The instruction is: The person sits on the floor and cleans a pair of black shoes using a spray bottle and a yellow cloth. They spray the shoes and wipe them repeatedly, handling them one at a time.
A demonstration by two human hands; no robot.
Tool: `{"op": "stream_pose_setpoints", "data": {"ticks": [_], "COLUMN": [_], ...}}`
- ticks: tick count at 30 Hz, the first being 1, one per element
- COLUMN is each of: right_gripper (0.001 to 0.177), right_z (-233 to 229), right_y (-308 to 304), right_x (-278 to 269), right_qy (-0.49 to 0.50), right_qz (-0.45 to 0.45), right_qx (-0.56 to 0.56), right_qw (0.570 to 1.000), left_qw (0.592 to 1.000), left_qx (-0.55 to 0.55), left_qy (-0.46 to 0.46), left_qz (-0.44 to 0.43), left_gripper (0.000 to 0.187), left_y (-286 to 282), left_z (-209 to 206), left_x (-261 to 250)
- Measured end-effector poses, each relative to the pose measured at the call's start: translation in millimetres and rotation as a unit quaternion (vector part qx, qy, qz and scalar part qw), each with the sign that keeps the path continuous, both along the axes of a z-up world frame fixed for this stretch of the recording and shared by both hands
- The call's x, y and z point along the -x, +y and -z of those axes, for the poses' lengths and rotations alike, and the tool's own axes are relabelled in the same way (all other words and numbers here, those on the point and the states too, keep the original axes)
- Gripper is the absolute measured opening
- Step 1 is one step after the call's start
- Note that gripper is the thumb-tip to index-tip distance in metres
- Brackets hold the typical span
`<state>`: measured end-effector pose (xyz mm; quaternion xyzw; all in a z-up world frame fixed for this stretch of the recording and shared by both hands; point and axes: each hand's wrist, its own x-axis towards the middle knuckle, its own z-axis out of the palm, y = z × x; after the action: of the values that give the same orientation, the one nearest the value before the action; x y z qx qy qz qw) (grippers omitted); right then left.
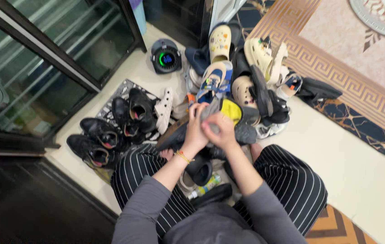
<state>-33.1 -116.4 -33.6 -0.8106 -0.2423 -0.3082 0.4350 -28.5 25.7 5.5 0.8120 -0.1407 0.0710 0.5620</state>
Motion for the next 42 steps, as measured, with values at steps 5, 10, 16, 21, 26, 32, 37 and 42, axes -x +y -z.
{"op": "stream_pose_setpoints", "data": {"ticks": [5, 10, 16, 21, 26, 32, 37, 42], "right_gripper": [0.015, 0.051, 0.021, 0.042, 0.026, 0.032, 0.033, 0.033], "right_z": [32, 88, 188, 254, 240, 212, 225, 225], "right_y": [-52, -42, 26, 51, 95, 94, 101, 90], "right_x": [-18, 11, 138, 166, 186, 178, 174, 166], "right_qy": [0.128, 0.011, 0.239, 0.234, 0.173, 0.321, 0.402, 0.412], "right_qz": [0.178, 0.354, -0.331, -0.401, -0.322, -0.271, -0.140, -0.183], "right_qx": [0.007, 0.257, 0.291, 0.361, 0.631, 0.634, 0.606, 0.552], "right_qw": [0.976, 0.899, 0.865, 0.809, 0.684, 0.650, 0.672, 0.701], "left_qw": [0.994, 0.993, 0.980, 0.985, 0.973, 0.977, 0.974, 0.972], "left_qx": [-0.074, -0.109, -0.169, -0.139, -0.185, -0.194, -0.207, -0.208], "left_qy": [-0.079, 0.025, 0.083, 0.079, 0.135, 0.081, 0.093, 0.111], "left_qz": [-0.018, -0.048, -0.059, -0.056, -0.013, -0.023, -0.009, -0.019], "left_gripper": [0.075, 0.076, 0.078, 0.080, 0.092, 0.102, 0.109, 0.108], "left_y": [15, 43, 55, 55, 48, 50, 52, 52], "left_z": [7, 5, 11, 20, 24, 31, 37, 38], "left_x": [-1, -14, -21, -31, -36, -42, -38, -37]}}
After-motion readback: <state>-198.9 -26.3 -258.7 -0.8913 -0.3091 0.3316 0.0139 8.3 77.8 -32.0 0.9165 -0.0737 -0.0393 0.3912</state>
